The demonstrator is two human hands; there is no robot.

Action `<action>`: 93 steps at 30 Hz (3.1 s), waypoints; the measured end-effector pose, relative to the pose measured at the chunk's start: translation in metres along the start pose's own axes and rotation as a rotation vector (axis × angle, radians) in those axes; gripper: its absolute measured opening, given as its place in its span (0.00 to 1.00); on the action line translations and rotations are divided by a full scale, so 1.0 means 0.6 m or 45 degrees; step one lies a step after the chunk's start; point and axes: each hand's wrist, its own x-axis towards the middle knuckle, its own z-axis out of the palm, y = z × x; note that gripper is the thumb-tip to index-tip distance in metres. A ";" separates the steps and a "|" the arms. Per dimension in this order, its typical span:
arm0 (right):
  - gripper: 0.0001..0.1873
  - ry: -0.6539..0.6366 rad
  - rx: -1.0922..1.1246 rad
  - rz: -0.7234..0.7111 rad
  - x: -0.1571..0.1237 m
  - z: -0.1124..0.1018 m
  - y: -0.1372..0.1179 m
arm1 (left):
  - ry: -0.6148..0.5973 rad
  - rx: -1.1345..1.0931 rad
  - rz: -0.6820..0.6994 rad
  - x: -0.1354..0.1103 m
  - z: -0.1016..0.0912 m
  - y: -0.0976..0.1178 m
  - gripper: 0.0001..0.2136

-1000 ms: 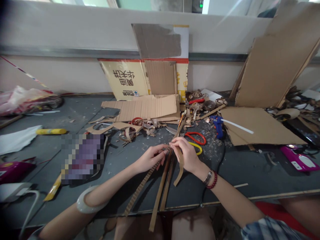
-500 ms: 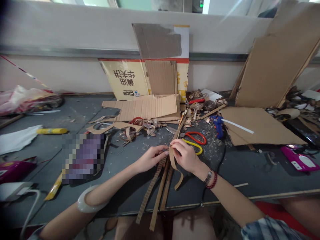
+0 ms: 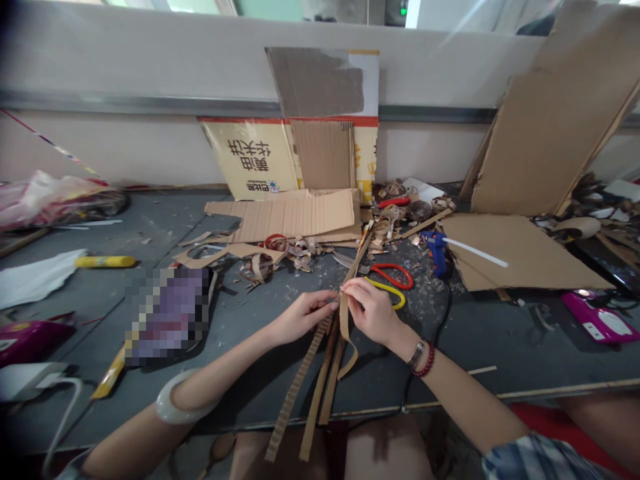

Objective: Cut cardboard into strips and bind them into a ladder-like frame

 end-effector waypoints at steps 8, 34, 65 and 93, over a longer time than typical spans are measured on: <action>0.09 0.012 0.007 0.000 0.000 0.000 -0.001 | -0.014 0.036 0.027 0.000 -0.003 0.003 0.15; 0.08 -0.013 0.026 -0.006 0.004 -0.001 0.001 | -0.032 0.008 0.017 -0.002 0.000 0.003 0.14; 0.04 0.012 0.037 0.035 0.000 0.003 0.001 | -0.053 0.009 0.022 -0.003 -0.002 -0.001 0.14; 0.08 -0.044 -0.069 -0.055 -0.002 0.003 0.002 | -0.060 -0.048 0.000 -0.003 -0.001 0.002 0.13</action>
